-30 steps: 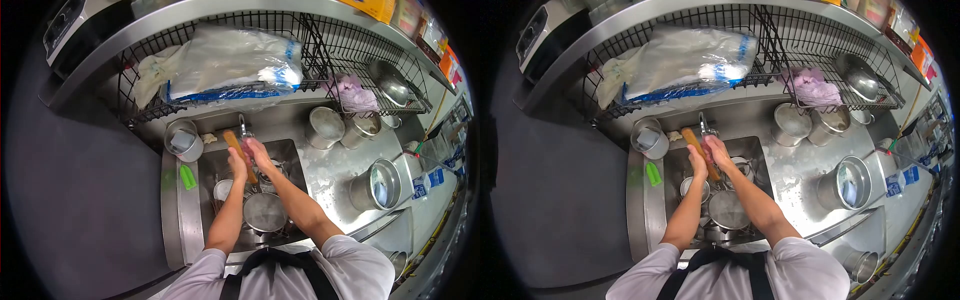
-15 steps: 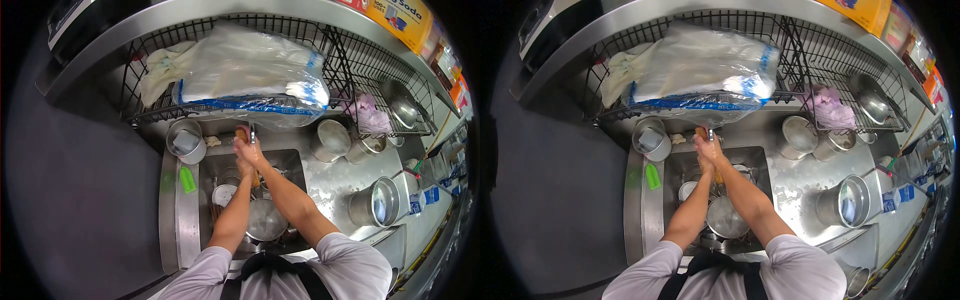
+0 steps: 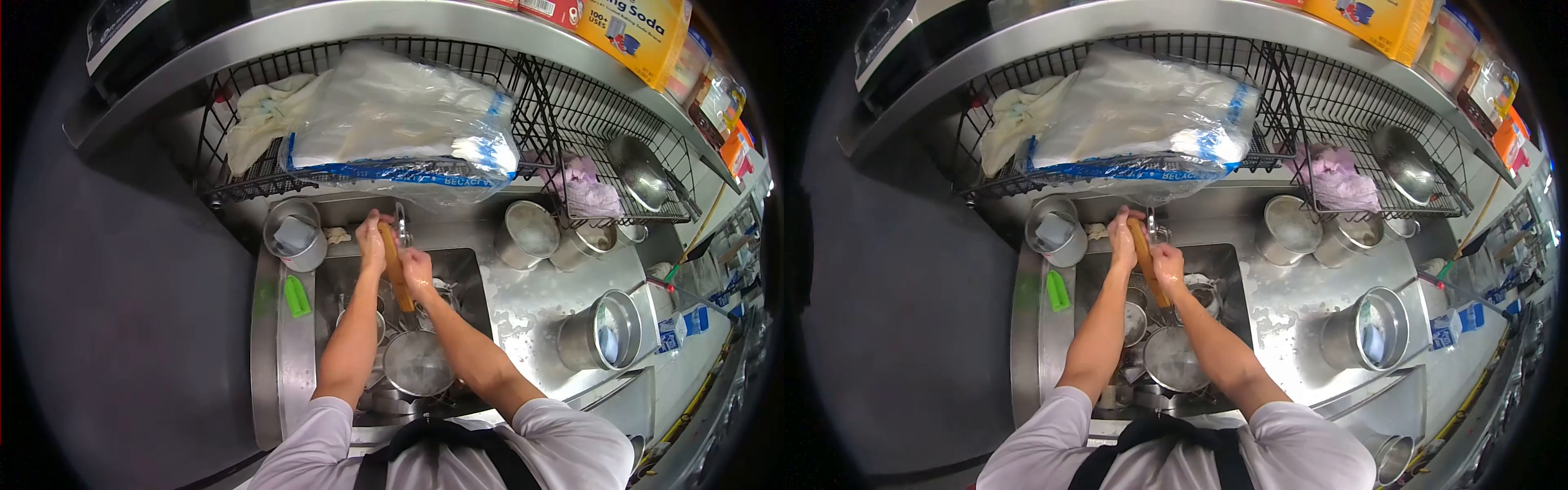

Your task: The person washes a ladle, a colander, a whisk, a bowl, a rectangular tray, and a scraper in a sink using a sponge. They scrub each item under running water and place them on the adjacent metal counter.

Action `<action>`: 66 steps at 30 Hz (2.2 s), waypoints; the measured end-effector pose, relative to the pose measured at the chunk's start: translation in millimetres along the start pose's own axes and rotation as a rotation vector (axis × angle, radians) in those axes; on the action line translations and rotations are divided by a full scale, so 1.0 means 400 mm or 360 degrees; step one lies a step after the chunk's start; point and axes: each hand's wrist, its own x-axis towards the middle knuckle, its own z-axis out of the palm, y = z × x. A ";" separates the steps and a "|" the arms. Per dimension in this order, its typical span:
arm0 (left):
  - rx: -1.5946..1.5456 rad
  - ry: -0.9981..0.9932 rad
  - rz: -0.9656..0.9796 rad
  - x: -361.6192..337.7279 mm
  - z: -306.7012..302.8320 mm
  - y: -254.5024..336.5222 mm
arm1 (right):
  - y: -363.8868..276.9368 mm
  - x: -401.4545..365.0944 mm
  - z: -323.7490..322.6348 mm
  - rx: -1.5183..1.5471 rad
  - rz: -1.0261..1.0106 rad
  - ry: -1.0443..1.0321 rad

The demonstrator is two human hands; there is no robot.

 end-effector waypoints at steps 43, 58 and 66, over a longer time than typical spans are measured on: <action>0.0488 -0.0329 -0.0810 -0.174 -0.076 -0.148 | -0.084 0.056 -0.015 0.0331 0.0052 -0.0505; 0.0577 -0.0557 -0.0559 -0.334 -0.155 -0.135 | -0.375 -0.102 0.016 0.0286 -0.0789 -0.0253; 0.1055 -0.0810 -0.0307 -0.142 -0.069 -0.141 | -0.531 -0.161 -0.156 0.0530 -0.0929 -0.0083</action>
